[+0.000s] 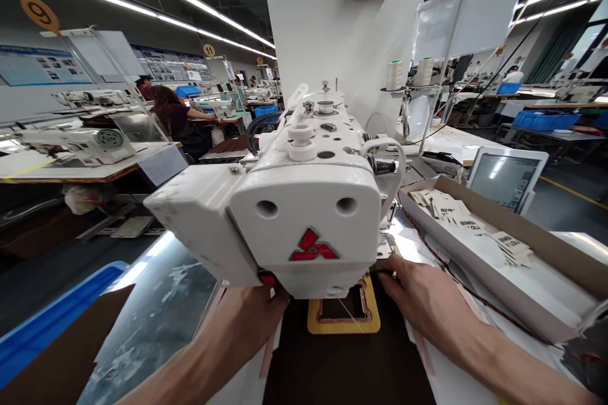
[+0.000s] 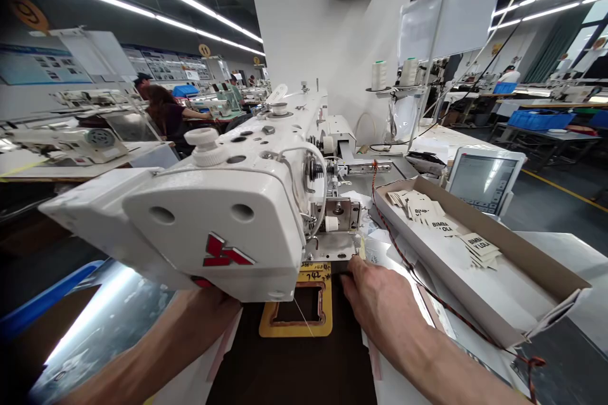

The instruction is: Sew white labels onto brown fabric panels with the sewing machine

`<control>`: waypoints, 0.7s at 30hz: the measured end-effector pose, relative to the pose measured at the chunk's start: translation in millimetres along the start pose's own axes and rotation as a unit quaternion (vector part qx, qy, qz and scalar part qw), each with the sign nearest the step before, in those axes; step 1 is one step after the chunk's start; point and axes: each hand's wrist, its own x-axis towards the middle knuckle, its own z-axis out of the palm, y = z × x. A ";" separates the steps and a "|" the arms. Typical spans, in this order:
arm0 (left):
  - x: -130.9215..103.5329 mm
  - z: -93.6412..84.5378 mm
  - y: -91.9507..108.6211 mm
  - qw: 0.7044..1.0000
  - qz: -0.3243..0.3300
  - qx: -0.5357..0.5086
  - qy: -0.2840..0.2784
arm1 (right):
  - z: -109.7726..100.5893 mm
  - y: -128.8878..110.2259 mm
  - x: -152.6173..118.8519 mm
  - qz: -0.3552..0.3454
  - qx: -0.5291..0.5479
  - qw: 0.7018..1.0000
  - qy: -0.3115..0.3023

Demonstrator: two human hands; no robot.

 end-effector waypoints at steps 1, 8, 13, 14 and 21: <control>-7.6 -1.2 -1.2 0.999 0.010 0.024 0.021 | 0.2 0.4 -4.9 -0.008 -0.014 1.000 0.018; -60.9 -4.6 -21.8 0.890 0.365 0.271 0.028 | 7.2 15.0 -68.2 -0.286 -0.056 0.947 0.133; -50.3 -5.3 -16.7 0.880 0.333 0.337 -0.029 | 18.8 14.9 -71.2 -0.371 -0.138 0.913 0.097; -47.8 -6.2 -14.6 0.887 0.315 0.336 -0.025 | 19.8 13.5 -69.1 -0.351 -0.136 0.923 0.078; -52.7 -4.1 -17.2 0.907 0.305 0.286 -0.051 | 12.9 6.3 -59.7 -0.230 -0.032 0.973 -0.016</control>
